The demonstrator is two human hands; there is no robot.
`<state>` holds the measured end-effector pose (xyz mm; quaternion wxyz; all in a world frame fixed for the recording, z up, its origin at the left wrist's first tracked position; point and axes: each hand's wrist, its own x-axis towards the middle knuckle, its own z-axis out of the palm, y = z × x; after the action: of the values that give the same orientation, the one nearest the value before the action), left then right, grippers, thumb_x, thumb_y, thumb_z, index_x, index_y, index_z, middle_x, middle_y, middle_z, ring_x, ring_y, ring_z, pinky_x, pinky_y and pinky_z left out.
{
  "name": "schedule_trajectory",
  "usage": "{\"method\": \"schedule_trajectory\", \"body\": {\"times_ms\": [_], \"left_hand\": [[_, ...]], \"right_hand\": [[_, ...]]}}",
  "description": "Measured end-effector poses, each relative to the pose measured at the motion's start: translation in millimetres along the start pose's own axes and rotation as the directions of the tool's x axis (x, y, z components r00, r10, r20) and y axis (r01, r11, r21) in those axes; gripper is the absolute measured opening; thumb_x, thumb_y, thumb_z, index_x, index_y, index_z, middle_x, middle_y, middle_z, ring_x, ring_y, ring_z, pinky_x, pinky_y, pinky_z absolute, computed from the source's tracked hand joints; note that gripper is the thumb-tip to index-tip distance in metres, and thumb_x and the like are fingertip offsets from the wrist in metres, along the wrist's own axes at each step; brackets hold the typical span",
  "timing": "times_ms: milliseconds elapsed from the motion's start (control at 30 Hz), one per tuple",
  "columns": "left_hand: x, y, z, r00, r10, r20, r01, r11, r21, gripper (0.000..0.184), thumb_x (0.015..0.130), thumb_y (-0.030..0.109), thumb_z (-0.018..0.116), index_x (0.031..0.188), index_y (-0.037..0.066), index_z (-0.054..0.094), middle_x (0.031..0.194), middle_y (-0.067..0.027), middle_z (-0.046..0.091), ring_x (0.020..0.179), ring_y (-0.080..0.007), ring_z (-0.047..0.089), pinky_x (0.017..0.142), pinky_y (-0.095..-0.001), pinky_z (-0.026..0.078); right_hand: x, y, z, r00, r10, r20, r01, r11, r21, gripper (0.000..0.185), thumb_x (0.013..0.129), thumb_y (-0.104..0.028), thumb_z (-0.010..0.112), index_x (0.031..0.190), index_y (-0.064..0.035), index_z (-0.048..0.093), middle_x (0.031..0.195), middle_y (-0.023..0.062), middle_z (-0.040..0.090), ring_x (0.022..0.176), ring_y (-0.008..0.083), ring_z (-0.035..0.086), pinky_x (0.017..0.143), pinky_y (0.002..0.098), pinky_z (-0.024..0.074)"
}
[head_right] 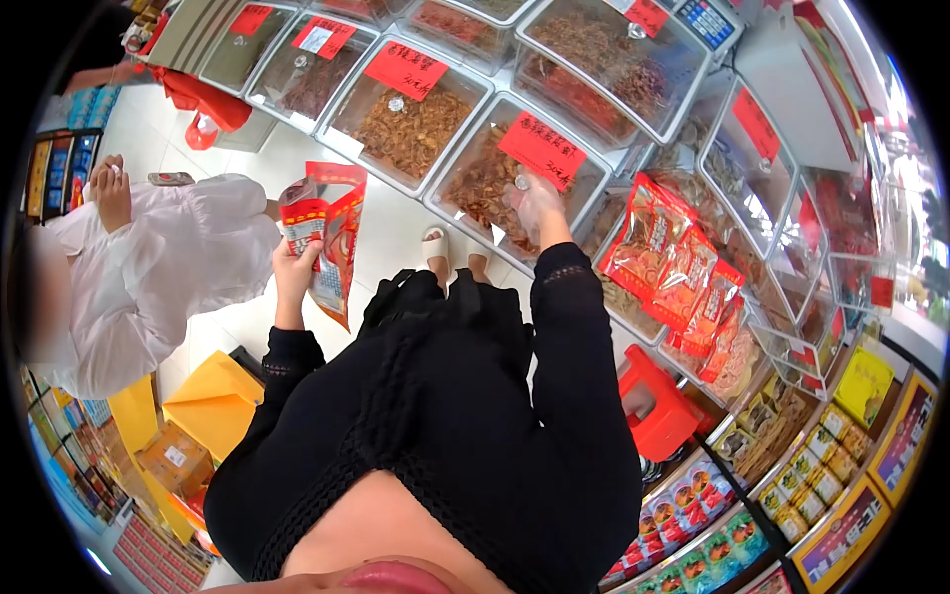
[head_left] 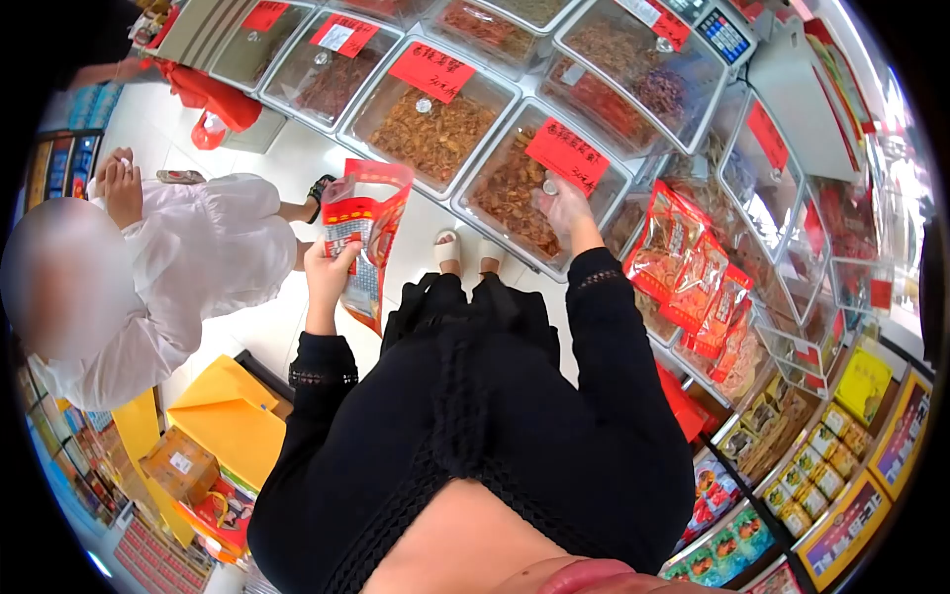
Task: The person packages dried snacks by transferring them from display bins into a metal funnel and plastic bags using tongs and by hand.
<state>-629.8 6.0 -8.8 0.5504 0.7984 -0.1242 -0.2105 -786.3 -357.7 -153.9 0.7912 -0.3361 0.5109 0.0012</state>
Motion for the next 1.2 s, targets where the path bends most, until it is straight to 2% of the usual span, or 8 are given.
{"method": "schedule_trajectory", "body": {"times_ms": [100,167,267,433,500,533,633,1200], "left_hand": [[-5,-5,-6,0.996,0.019,-0.083,-0.02,1.0,-0.021,0.019,0.076,0.007,0.067,0.092,-0.001,0.062,0.082,-0.0037,0.064,0.072,-0.0089,0.056,0.067,-0.024,0.045],[-6,-4,-5,0.994,0.014,-0.111,-0.019,0.999,-0.049,0.019,0.076,0.006,0.066,0.093,-0.001,0.061,0.083,-0.0036,0.064,0.073,-0.0083,0.056,0.068,-0.0236,0.045],[-4,1,-4,0.995,0.029,-0.099,-0.037,0.996,-0.076,0.02,0.075,0.006,0.067,0.093,-0.001,0.061,0.083,-0.0034,0.064,0.074,-0.0082,0.056,0.068,-0.0235,0.044],[0,2,3,0.996,0.046,-0.075,-0.055,0.992,-0.113,0.02,0.074,0.005,0.068,0.091,-0.001,0.061,0.082,-0.0038,0.064,0.072,-0.0088,0.056,0.068,-0.024,0.045],[2,6,8,0.996,0.05,-0.068,-0.058,0.991,-0.12,0.02,0.073,0.004,0.068,0.091,-0.001,0.061,0.082,-0.0041,0.064,0.072,-0.0089,0.056,0.067,-0.0241,0.045],[4,8,11,0.996,0.063,-0.063,-0.071,0.99,-0.124,0.02,0.073,0.004,0.068,0.09,-0.001,0.061,0.082,-0.0044,0.064,0.072,-0.009,0.056,0.067,-0.0242,0.045],[5,8,13,0.995,0.086,-0.057,-0.091,0.99,-0.105,0.02,0.072,0.004,0.069,0.09,-0.001,0.061,0.082,-0.0046,0.064,0.073,-0.0092,0.056,0.068,-0.0242,0.045],[0,13,8,0.997,0.051,-0.061,-0.054,0.998,-0.035,0.021,0.072,0.003,0.068,0.091,-0.001,0.061,0.081,-0.0052,0.065,0.072,-0.0095,0.058,0.067,-0.0242,0.046]], "right_hand": [[34,5,10,0.998,0.021,0.059,-0.032,0.982,0.186,0.036,0.08,-0.017,0.063,0.11,-0.0017,0.051,0.097,0.0166,0.056,0.062,0.0222,0.055,0.055,0.0301,0.0477],[67,22,2,0.984,-0.036,-0.174,0.081,0.962,0.261,0.025,0.08,-0.014,0.062,0.099,-0.0022,0.053,0.086,0.0119,0.057,0.059,0.0174,0.053,0.051,0.0269,0.0453],[37,23,19,0.917,-0.327,-0.229,0.375,0.903,0.21,0.016,0.081,-0.012,0.061,0.091,-0.0028,0.052,0.074,0.0075,0.055,0.055,0.0129,0.049,0.046,0.0237,0.0417],[-36,4,29,0.873,-0.451,-0.185,0.478,0.868,0.138,0.013,0.08,-0.012,0.063,0.085,-0.005,0.053,0.068,0.0005,0.052,0.057,0.0082,0.047,0.05,0.0209,0.0383],[-58,-22,36,0.587,-0.8,-0.123,0.743,0.593,-0.309,0.013,0.082,-0.016,0.063,0.084,-0.0059,0.055,0.069,0.0004,0.053,0.059,0.0063,0.048,0.052,0.0202,0.0392],[-55,-32,36,0.597,-0.787,-0.156,0.763,0.617,-0.192,0.017,0.084,-0.022,0.06,0.084,-0.0056,0.056,0.071,0.001,0.055,0.063,0.0079,0.05,0.057,0.0224,0.0409],[-21,-57,25,0.364,-0.909,-0.205,0.757,0.416,-0.503,0.022,0.086,-0.026,0.056,0.085,-0.0046,0.056,0.073,0.0016,0.056,0.065,0.0108,0.051,0.062,0.0255,0.0416],[12,-67,25,0.289,-0.872,-0.396,0.689,0.476,-0.547,0.026,0.086,-0.03,0.054,0.085,-0.0041,0.057,0.071,0.0051,0.057,0.067,0.0151,0.052,0.066,0.0281,0.0421]]}}
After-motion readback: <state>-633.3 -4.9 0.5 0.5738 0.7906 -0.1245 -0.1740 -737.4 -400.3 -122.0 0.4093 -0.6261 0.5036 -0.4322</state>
